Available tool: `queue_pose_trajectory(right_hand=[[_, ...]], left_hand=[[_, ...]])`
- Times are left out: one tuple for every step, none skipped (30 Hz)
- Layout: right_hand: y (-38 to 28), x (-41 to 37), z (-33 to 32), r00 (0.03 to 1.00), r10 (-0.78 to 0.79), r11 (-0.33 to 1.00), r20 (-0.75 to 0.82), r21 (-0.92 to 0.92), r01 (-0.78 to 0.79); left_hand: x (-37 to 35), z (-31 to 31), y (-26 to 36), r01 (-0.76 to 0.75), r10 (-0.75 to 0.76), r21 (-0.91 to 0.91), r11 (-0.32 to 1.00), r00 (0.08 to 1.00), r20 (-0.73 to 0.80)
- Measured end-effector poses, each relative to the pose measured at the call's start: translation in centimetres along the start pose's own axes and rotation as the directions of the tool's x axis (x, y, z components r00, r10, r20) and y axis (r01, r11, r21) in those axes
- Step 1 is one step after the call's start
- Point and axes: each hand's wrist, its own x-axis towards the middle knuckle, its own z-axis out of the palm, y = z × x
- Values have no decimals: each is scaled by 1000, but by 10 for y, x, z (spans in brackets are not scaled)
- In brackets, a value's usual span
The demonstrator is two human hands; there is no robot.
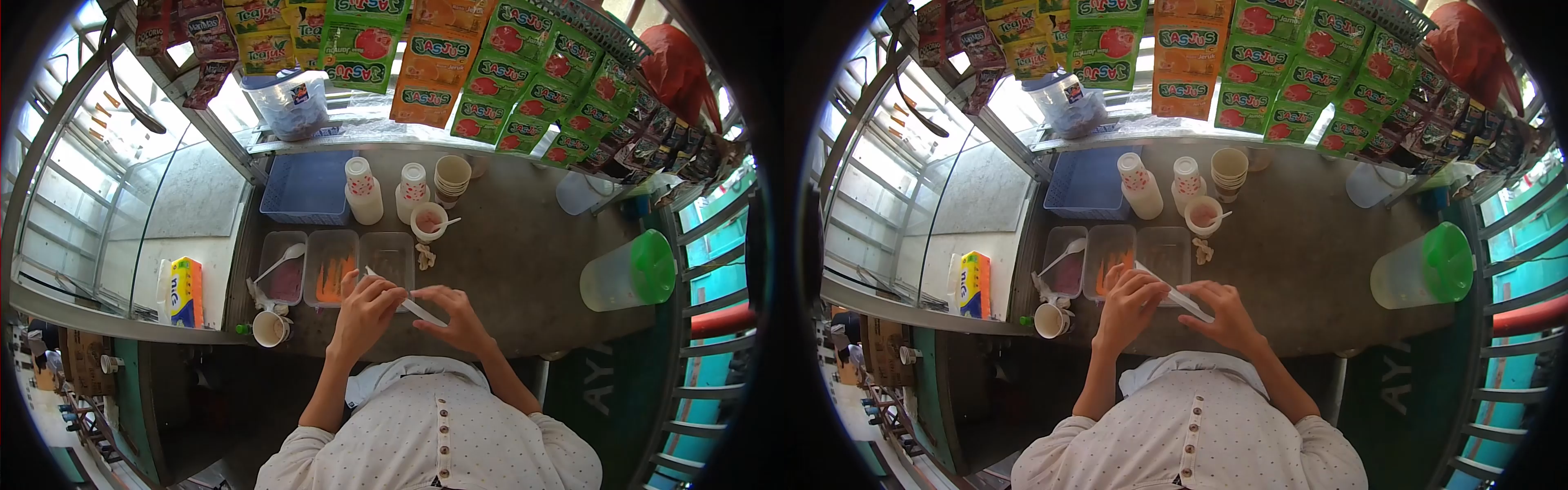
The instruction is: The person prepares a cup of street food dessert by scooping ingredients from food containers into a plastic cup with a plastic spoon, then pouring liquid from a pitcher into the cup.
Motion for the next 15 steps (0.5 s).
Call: queue_pose_trajectory(right_hand=[[2, 0, 4, 1000, 16, 999, 12, 37, -16], [4, -1, 7, 999, 31, 997, 24, 74, -33], [5, -2, 8, 999, 31, 997, 28, 74, -33], [6, -3, 8, 991, 129, 975, 42, 176, -135], [8, -4, 8, 972, 225, 933, 67, 273, -235], [11, -6, 8, 972, 226, 932, 70, 273, -237], [15, -8, 8, 968, 240, 889, 77, 382, -251], [17, -10, 8, 964, 252, 834, 85, 487, -261], [15, -10, 5, 964, 252, 834, 87, 486, -262], [10, -9, 0, 938, 321, 719, 134, 610, -333], [5, -8, -5, 905, 380, 580, 189, 714, -392], [1, -7, -9, 893, 405, 523, 195, 751, -402], [5, -8, -8, 893, 407, 525, 192, 751, -401], [13, -10, -7, 894, 417, 466, 162, 807, -364], [17, -11, -5, 893, 429, 403, 135, 856, -323]], left_hand=[[-1, 0, 0, 3, -3, 0, 1000, 1000, -1], [-1, 0, -1, -3, 3, -12, 1000, 1000, -5], [-1, 1, -2, -9, 9, -24, 1000, 1000, -9], [-1, 1, -3, -5, 5, -24, 1000, 1000, -10], [-1, 3, -6, 37, -41, -155, 987, 999, -18], [-1, 5, -8, 78, -87, -284, 956, 996, -20], [-2, 9, -12, 81, -90, -285, 955, 996, -20], [-4, 15, -17, 284, -316, -633, 720, 947, 66], [-5, 23, -24, 410, -470, -851, 327, 852, 230], [-7, 30, -37, 428, -421, -881, 203, 850, 316], [-11, 38, -42, 426, -418, -882, 201, 852, 316], [-12, 44, -40, 466, -409, -884, -30, 802, 436], [-13, 49, -39, 485, -370, -835, -259, 749, 550], [-16, 55, -36, 486, -368, -835, -259, 750, 550], [-20, 61, -33, 534, -391, -773, -343, 667, 634]])
